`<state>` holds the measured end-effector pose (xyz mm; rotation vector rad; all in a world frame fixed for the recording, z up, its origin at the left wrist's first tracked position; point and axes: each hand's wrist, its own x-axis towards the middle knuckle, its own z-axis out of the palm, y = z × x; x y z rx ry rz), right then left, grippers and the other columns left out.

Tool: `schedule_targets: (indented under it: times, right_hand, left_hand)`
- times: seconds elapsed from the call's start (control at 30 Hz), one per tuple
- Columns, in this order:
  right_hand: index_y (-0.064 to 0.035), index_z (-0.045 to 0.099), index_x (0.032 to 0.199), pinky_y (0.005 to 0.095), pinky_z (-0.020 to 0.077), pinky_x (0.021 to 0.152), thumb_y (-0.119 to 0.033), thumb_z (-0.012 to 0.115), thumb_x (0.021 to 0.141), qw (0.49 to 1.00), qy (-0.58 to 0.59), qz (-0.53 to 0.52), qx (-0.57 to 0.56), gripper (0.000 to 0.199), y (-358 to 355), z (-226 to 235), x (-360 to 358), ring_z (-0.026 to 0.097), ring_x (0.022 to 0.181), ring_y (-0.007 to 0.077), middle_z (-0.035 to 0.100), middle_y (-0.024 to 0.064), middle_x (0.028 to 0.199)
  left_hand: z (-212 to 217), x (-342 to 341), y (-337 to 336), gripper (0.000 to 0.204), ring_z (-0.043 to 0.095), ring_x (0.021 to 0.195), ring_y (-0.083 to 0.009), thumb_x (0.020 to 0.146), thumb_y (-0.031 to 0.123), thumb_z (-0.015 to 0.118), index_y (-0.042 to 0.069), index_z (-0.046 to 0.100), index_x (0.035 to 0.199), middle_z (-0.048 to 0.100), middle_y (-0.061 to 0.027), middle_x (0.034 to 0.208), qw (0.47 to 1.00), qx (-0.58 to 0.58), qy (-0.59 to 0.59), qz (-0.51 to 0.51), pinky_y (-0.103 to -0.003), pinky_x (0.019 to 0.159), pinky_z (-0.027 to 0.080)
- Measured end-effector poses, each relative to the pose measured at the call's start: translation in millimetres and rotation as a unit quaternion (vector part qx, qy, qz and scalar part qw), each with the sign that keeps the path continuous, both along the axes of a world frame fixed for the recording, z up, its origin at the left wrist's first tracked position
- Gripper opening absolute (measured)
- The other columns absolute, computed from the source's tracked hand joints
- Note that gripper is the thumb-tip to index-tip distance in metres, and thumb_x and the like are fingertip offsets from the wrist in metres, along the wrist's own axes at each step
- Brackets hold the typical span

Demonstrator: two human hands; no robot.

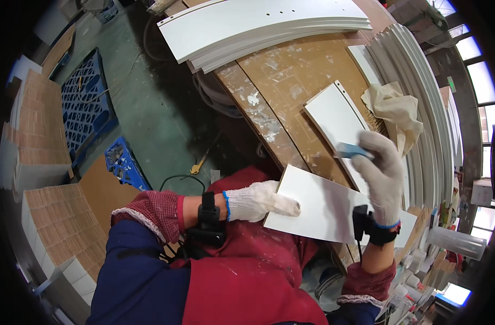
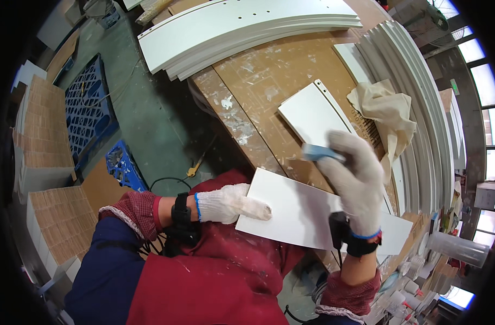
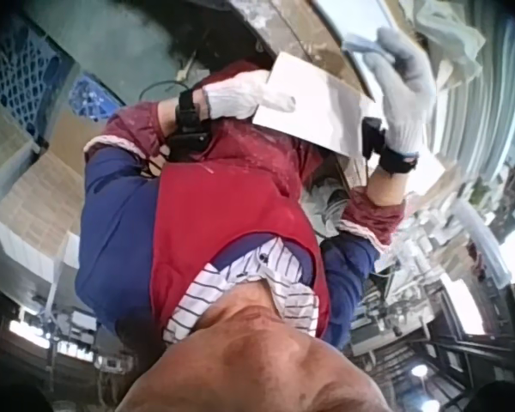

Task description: The person uses a metal scraper to remove residue from the edges of white rectangular panels. They hold each panel with one hand and scrape the surface with the other, flipping the panels to treat different sides. The person works on multiple panels sequentially, placing them back on the workbench after scraping.

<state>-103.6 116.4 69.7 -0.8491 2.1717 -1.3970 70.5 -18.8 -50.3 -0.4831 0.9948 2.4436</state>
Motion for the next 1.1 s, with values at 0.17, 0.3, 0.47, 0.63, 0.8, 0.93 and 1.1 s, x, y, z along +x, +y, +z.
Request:
schedule_targets:
  times: [0.17, 0.3, 0.47, 0.63, 0.8, 0.93, 1.1]
  right_hand:
    - [0.0041, 0.055, 0.116, 0.0290, 0.0502, 0.071, -0.003, 0.058, 0.086, 0.966, 0.038, -0.238, -0.094, 0.031, 123, 1, -18, 0.058, 0.084, 0.0143, 0.058, 0.0114, 0.108]
    - [0.0014, 0.057, 0.115, 0.0233, 0.0488, 0.071, -0.002, 0.059, 0.088, 0.896, 0.069, -0.407, -0.166, 0.027, 282, -30, -21, 0.057, 0.077, 0.0099, 0.061, 0.0055, 0.099]
    - [0.0020, 0.057, 0.118, 0.0215, 0.0454, 0.061, -0.007, 0.063, 0.089, 0.811, 0.097, -0.551, -0.173, 0.031, 376, -40, 16, 0.053, 0.072, 0.0066, 0.060, 0.0017, 0.094]
    - [0.0029, 0.054, 0.119, 0.0207, 0.0415, 0.057, -0.006, 0.065, 0.085, 0.767, 0.090, -0.612, -0.169, 0.036, 374, -48, 28, 0.053, 0.074, 0.0076, 0.058, 0.0042, 0.096]
    - [0.0025, 0.055, 0.121, 0.0208, 0.0426, 0.059, -0.008, 0.065, 0.085, 0.783, 0.078, -0.598, -0.154, 0.039, 344, -44, 9, 0.054, 0.073, 0.0086, 0.060, 0.0039, 0.095]
    - [0.0020, 0.058, 0.119, 0.0225, 0.0449, 0.064, -0.009, 0.065, 0.082, 0.806, 0.117, -0.578, -0.061, 0.039, 338, -26, -21, 0.055, 0.074, 0.0094, 0.062, 0.0038, 0.095]
    - [0.0004, 0.063, 0.115, 0.0246, 0.0470, 0.071, -0.010, 0.065, 0.080, 0.818, 0.159, -0.548, 0.070, 0.036, 346, -24, -64, 0.058, 0.079, 0.0112, 0.064, 0.0051, 0.092]
  left_hand:
    - [-6, 1, -2, 0.052, 0.061, 0.102, -0.0158, 0.082, 0.020, 0.074, -0.002, 0.055, 0.125, 0.064, -0.0099, 0.114, 0.999, -0.037, 0.007, -0.028, -0.030, 0.086, 0.050]
    - [3, -2, -2, 0.050, 0.061, 0.099, -0.0140, 0.083, 0.018, 0.073, -0.002, 0.055, 0.125, 0.064, -0.0080, 0.113, 1.000, 0.012, 0.014, -0.021, -0.029, 0.082, 0.050]
    - [16, 4, -7, 0.047, 0.063, 0.102, -0.0187, 0.082, 0.004, 0.068, -0.002, 0.053, 0.126, 0.062, -0.0101, 0.115, 0.998, -0.038, 0.039, 0.023, -0.032, 0.084, 0.053]
    - [19, 4, -14, 0.050, 0.065, 0.088, -0.0168, 0.072, 0.001, 0.069, -0.005, 0.055, 0.120, 0.064, -0.0088, 0.102, 0.992, -0.111, -0.002, 0.060, -0.030, 0.076, 0.055]
    - [17, 14, -20, 0.044, 0.059, 0.067, -0.0105, 0.067, 0.001, 0.067, -0.005, 0.058, 0.110, 0.061, -0.0025, 0.083, 0.971, -0.228, -0.014, 0.066, -0.024, 0.059, 0.049]
    - [18, 18, -22, 0.039, 0.057, 0.062, -0.0103, 0.066, -0.001, 0.064, -0.004, 0.059, 0.105, 0.060, -0.0020, 0.078, 0.966, -0.249, -0.025, 0.065, -0.024, 0.056, 0.048]
    - [20, 14, -14, 0.038, 0.060, 0.062, -0.0129, 0.066, -0.003, 0.061, -0.005, 0.059, 0.104, 0.061, -0.0034, 0.078, 0.969, -0.220, -0.040, 0.108, -0.026, 0.057, 0.051]
